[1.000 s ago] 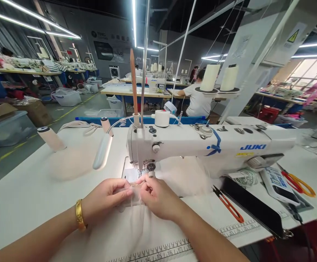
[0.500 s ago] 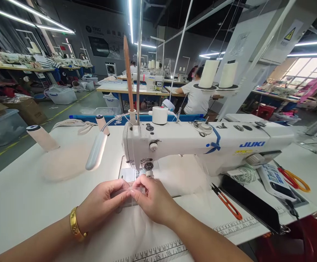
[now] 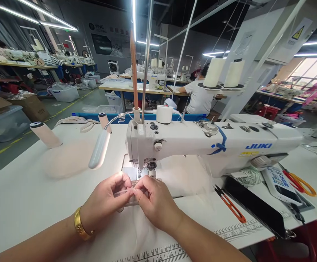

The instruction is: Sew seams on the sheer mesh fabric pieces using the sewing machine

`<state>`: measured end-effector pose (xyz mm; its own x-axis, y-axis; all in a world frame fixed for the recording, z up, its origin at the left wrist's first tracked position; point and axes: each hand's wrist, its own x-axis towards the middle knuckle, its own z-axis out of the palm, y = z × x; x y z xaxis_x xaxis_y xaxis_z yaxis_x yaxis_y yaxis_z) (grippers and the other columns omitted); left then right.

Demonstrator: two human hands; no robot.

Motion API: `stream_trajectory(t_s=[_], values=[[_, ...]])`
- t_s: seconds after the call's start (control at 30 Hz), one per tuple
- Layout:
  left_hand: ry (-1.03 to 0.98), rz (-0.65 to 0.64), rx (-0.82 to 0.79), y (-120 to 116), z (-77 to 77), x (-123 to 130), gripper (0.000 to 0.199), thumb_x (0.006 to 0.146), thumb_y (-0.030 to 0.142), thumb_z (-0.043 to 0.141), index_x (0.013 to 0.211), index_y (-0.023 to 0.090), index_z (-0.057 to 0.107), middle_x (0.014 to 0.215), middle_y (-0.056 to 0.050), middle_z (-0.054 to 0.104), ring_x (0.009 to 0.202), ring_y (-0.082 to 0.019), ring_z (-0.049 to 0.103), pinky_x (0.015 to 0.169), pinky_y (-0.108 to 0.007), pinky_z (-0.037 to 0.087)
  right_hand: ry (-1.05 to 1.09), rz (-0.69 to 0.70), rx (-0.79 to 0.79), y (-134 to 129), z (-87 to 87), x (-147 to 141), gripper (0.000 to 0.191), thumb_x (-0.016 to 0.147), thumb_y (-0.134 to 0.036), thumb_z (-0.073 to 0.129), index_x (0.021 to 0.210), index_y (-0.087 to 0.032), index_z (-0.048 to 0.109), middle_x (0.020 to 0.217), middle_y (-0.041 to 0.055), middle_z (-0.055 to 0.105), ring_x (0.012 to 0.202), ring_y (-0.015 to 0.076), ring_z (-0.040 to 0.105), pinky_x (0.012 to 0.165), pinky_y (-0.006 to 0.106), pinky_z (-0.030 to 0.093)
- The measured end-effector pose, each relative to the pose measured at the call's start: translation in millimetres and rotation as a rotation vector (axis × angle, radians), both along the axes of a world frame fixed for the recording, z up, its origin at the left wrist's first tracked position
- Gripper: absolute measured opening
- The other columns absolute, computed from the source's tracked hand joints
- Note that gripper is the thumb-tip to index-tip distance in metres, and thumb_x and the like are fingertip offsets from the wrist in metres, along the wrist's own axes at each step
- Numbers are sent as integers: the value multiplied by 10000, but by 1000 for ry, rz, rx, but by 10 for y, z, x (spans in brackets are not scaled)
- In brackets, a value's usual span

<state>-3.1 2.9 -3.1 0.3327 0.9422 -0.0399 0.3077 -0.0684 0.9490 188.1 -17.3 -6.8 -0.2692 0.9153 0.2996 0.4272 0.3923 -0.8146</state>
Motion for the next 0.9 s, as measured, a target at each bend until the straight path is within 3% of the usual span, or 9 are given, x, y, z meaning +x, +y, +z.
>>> stream_trajectory(t_s=[0.2,0.37,0.5,0.6,0.7,0.9], values=[[35,-25,-3,9,48,12,299,795,480,676,756,209,557,633,48,501,553,-118,455,487,-229,419,-13,1,13,-21,0,4,159,975,-264,569,821,-228,592,749,-34,631,697,149,566,678,271,405],[-41,-32,-11,-2,31,-1,314,762,460,689,707,214,501,782,-9,637,587,-127,529,489,-236,433,-10,2,-5,-21,13,2,165,972,-277,560,814,-230,575,731,-36,604,688,150,549,668,273,398],[-10,-21,-45,3,29,3,270,742,436,690,773,227,521,612,65,506,514,-116,463,488,-239,412,-15,0,-13,-17,21,2,162,972,-285,564,822,-230,587,739,-34,612,693,151,548,676,276,399],[2,-45,-49,9,50,23,257,753,424,671,884,212,609,646,63,518,550,-118,456,518,-238,403,-26,6,-14,-19,23,3,160,976,-283,555,834,-232,606,768,-29,628,707,152,552,685,277,403],[41,-69,-36,8,79,32,252,775,452,646,812,204,621,642,52,508,580,-121,430,537,-240,375,-35,9,-11,-22,21,5,157,977,-288,550,842,-233,609,775,-27,635,702,153,552,679,278,403],[250,-69,204,42,100,3,370,860,495,555,624,212,534,725,-27,615,746,-204,550,690,-321,446,-88,-53,-20,-1,-32,-6,143,958,-267,542,820,-232,545,724,-31,601,677,159,541,641,277,388]])
